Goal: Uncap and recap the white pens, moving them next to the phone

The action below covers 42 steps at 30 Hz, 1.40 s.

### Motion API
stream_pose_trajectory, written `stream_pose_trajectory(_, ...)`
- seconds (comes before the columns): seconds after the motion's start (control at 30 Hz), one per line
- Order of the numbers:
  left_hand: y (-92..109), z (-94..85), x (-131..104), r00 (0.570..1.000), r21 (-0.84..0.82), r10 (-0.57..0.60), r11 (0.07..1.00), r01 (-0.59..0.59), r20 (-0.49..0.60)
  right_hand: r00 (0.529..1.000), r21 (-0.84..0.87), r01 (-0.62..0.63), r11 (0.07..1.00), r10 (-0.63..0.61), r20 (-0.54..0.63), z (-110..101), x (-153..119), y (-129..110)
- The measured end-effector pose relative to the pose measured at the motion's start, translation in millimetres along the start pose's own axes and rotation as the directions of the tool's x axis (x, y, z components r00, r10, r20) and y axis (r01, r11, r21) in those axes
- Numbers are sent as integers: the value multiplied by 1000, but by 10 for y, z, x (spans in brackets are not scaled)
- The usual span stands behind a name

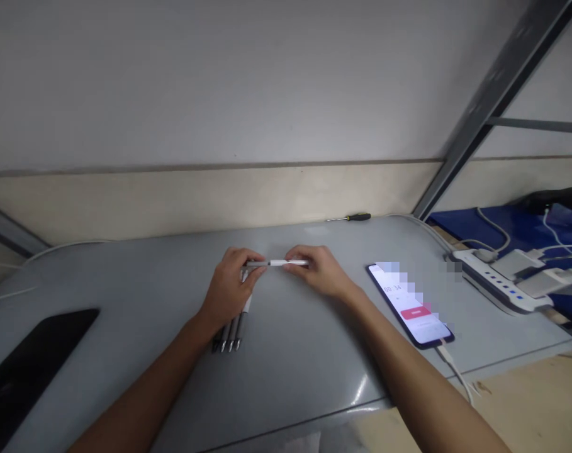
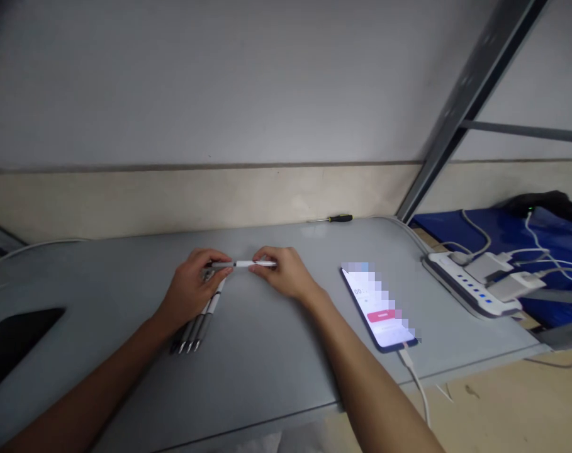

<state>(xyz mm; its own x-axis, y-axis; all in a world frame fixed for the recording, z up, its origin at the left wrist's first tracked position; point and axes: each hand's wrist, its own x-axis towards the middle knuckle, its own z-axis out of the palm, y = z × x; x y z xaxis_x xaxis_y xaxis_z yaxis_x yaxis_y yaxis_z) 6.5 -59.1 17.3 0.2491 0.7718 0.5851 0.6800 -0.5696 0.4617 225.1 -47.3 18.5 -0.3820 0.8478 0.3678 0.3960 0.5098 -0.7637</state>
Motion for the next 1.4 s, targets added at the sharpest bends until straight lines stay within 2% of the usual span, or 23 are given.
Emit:
stream_pose_trajectory(0.07,-19,3,2,1000,-36,-16,999,16,-7,1000,28,-10,1000,10,10,-8,-2,-4)
stream_pose_trajectory(0.23,-31,4,7,994,-76,-112,991,112,11,994,58,-21,998,27,-106,-21,8,20)
stream_pose_trajectory(0.4,-14,-15,25,975,-161,-222,961,223,25,994,181,-74,981,87,-62,-40,28,7)
stream_pose_trajectory(0.5,-5,-38,39,945,-281,-315,902,328,90,986,274,-116,955,144,-83,-63,32,-31)
stream_pose_trajectory(0.63,12,-60,51,893,-460,-408,767,448,189,977,378,-174,909,208,-51,-103,33,-73)
stream_pose_trajectory(0.77,17,-59,54,882,-534,-423,706,465,208,964,338,-246,909,266,-13,-125,27,-92)
stream_pose_trajectory(0.97,-52,-35,42,866,-624,-454,620,475,208,973,382,-224,897,228,35,-123,25,-92)
stream_pose_trajectory(1.2,-51,-29,41,858,-662,-479,584,470,186,974,432,-217,875,222,41,-115,26,-61)
stream_pose_trajectory(1.33,-46,-27,39,853,-671,-483,567,478,199,970,369,-242,897,229,80,-114,25,-58)
stream_pose_trajectory(1.4,-53,-23,37,851,-662,-488,576,480,194,971,391,-236,889,232,59,-112,24,-61)
